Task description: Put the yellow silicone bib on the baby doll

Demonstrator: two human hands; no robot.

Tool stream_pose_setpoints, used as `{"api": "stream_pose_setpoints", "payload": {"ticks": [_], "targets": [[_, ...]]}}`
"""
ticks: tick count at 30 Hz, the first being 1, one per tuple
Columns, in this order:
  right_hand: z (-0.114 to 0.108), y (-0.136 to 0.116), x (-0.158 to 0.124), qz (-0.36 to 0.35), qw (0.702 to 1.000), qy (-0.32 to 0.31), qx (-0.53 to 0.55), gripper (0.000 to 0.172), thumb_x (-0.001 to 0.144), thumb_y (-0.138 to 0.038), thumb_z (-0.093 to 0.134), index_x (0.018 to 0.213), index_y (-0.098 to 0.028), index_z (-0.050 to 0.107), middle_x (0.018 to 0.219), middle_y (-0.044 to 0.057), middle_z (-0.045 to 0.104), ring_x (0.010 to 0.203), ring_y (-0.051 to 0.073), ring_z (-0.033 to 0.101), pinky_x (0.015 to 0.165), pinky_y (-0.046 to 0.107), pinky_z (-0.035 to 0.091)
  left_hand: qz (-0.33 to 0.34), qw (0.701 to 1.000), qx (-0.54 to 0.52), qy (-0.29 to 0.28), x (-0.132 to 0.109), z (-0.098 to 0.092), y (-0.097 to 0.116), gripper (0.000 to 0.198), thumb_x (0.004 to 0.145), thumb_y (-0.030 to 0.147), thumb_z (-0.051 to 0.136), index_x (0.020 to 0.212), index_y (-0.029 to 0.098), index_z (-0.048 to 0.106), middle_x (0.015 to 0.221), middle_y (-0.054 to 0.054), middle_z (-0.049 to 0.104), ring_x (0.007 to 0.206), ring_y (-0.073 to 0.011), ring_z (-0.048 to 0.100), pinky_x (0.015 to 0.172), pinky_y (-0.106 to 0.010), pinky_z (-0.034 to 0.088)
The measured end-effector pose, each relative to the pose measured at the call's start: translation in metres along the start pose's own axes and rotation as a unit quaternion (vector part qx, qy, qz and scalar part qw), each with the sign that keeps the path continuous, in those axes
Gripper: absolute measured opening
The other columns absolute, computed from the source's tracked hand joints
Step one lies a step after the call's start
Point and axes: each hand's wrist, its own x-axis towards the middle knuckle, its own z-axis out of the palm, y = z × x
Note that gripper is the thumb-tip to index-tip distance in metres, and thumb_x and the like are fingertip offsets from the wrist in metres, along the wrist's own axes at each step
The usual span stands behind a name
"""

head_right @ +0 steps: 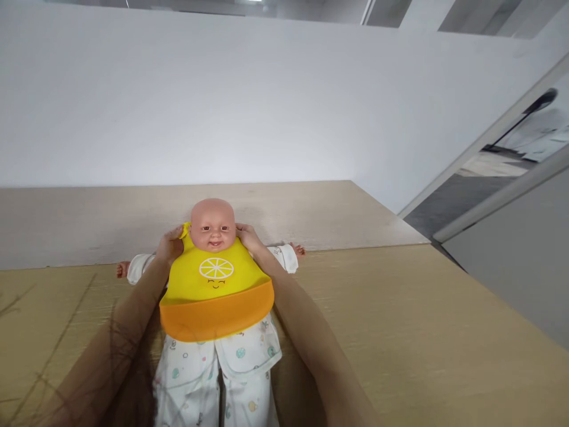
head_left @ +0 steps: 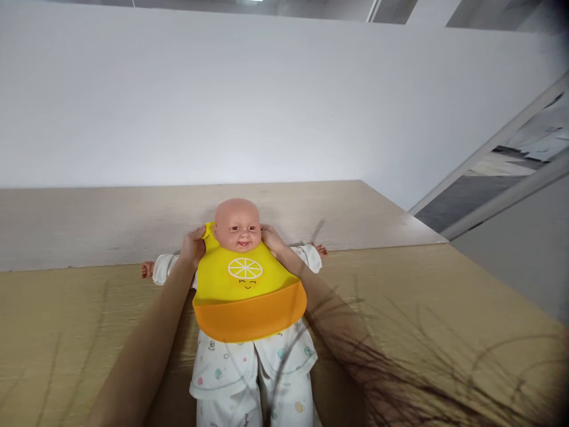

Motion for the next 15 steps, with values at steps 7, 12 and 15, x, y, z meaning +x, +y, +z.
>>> {"api": "stream_pose_setpoints", "payload": {"ticks": [7, 12, 15], "targets": [[-0.012, 0.015, 0.014, 0.029, 0.999, -0.017, -0.017, 0.017, 0.074, -0.01, 0.061, 0.088, -0.009, 0.072, 0.08, 0.009, 0.076, 0.073, 0.019, 0.066, 0.078, 0.037, 0.049, -0.002, 1.0, -0.014, 0.003, -0.004, 0.004, 0.004, 0.014, 0.068, 0.025, 0.07, 0.079, 0.015, 0.069, 0.082, -0.009, 0.074, 0.097, -0.0294, 0.071, 0.088, -0.042, 0.058], [-0.013, 0.014, 0.013, 0.019, 0.999, 0.003, -0.046, 0.015, 0.07, -0.017, 0.068, 0.084, -0.013, 0.074, 0.084, 0.01, 0.076, 0.075, 0.02, 0.066, 0.075, 0.034, 0.049, 0.01, 1.0, -0.021, -0.007, -0.005, 0.004, 0.003, 0.015, 0.068, 0.025, 0.07, 0.079, 0.016, 0.07, 0.078, -0.007, 0.073, 0.093, -0.0278, 0.072, 0.087, -0.04, 0.058], [-0.01, 0.011, 0.012, 0.029, 0.998, 0.008, -0.063, 0.014, 0.069, -0.02, 0.069, 0.081, -0.016, 0.074, 0.086, 0.011, 0.076, 0.077, 0.021, 0.068, 0.075, 0.034, 0.05, 0.021, 1.0, -0.013, -0.003, -0.005, 0.003, 0.003, 0.012, 0.068, 0.025, 0.069, 0.077, 0.016, 0.069, 0.075, -0.007, 0.072, 0.092, -0.027, 0.072, 0.086, -0.039, 0.058]]}}
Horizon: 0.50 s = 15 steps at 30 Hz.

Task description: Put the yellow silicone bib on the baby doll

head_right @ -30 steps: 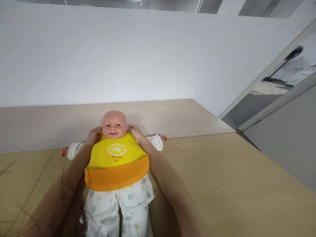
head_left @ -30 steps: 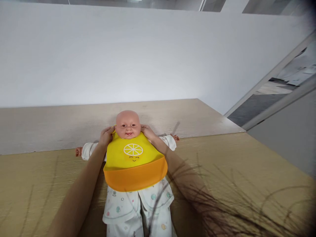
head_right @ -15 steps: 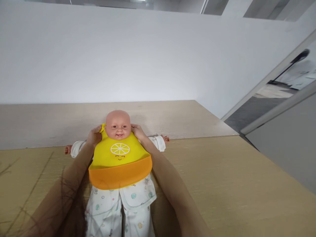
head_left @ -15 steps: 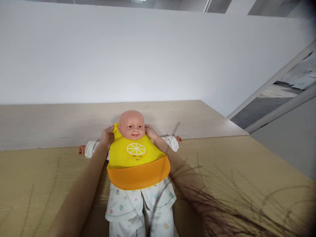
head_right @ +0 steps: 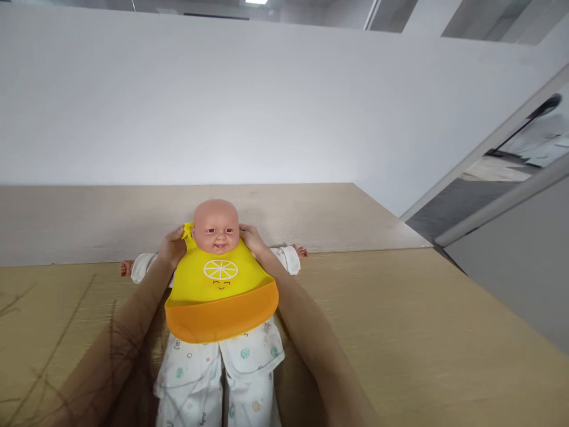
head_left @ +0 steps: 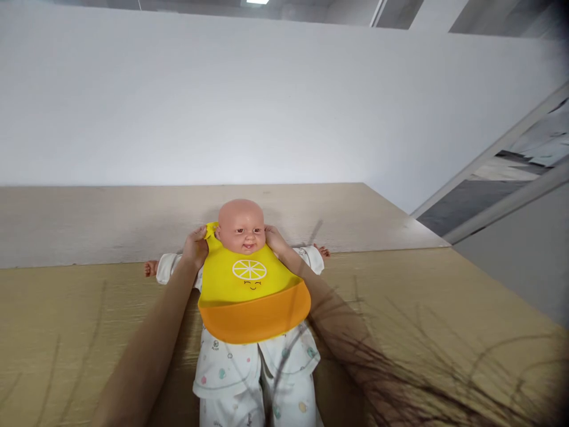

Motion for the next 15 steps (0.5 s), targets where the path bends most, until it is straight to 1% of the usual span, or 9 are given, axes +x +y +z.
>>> {"api": "stream_pose_setpoints", "payload": {"ticks": [3, 6, 10, 13, 15], "targets": [[-0.001, 0.001, 0.0, -0.006, 1.0, -0.011, 0.002, 0.017, 0.07, -0.022, 0.068, 0.085, -0.015, 0.073, 0.085, 0.011, 0.076, 0.076, 0.02, 0.067, 0.074, 0.034, 0.049, 0.003, 1.0, 0.001, 0.012, 0.0, -0.002, 0.0, 0.011, 0.068, 0.024, 0.07, 0.075, 0.017, 0.067, 0.075, -0.006, 0.071, 0.09, -0.0258, 0.072, 0.084, -0.037, 0.057], [-0.005, 0.005, 0.002, -0.031, 0.999, -0.024, -0.003, 0.017, 0.071, -0.021, 0.066, 0.085, -0.013, 0.073, 0.083, 0.009, 0.076, 0.072, 0.017, 0.065, 0.072, 0.032, 0.048, 0.002, 1.0, -0.012, 0.018, 0.001, -0.005, 0.0, 0.013, 0.066, 0.024, 0.072, 0.074, 0.018, 0.065, 0.073, -0.005, 0.07, 0.089, -0.0249, 0.071, 0.083, -0.036, 0.057], [-0.01, 0.009, 0.005, -0.055, 0.997, -0.045, -0.009, 0.017, 0.072, -0.02, 0.065, 0.085, -0.012, 0.072, 0.082, 0.008, 0.075, 0.07, 0.017, 0.065, 0.07, 0.03, 0.047, -0.001, 1.0, -0.013, 0.008, 0.0, -0.004, 0.0, 0.017, 0.064, 0.024, 0.074, 0.077, 0.018, 0.064, 0.076, -0.005, 0.071, 0.092, -0.0259, 0.071, 0.083, -0.036, 0.057], [-0.009, 0.008, 0.006, -0.043, 0.998, -0.049, 0.01, 0.018, 0.071, -0.017, 0.065, 0.087, -0.013, 0.072, 0.082, 0.008, 0.076, 0.071, 0.017, 0.066, 0.072, 0.031, 0.048, -0.015, 1.0, 0.004, -0.013, -0.002, -0.001, 0.0, 0.02, 0.065, 0.028, 0.076, 0.076, 0.019, 0.062, 0.079, -0.005, 0.072, 0.093, -0.0267, 0.071, 0.084, -0.037, 0.056], [-0.006, 0.005, 0.003, -0.02, 0.998, -0.042, 0.029, 0.018, 0.072, -0.015, 0.066, 0.089, -0.013, 0.071, 0.084, 0.008, 0.076, 0.074, 0.018, 0.068, 0.076, 0.032, 0.049, -0.02, 0.999, 0.014, -0.021, -0.003, 0.002, 0.002, 0.021, 0.066, 0.03, 0.077, 0.075, 0.019, 0.061, 0.08, -0.005, 0.072, 0.092, -0.0262, 0.071, 0.083, -0.037, 0.056]]}}
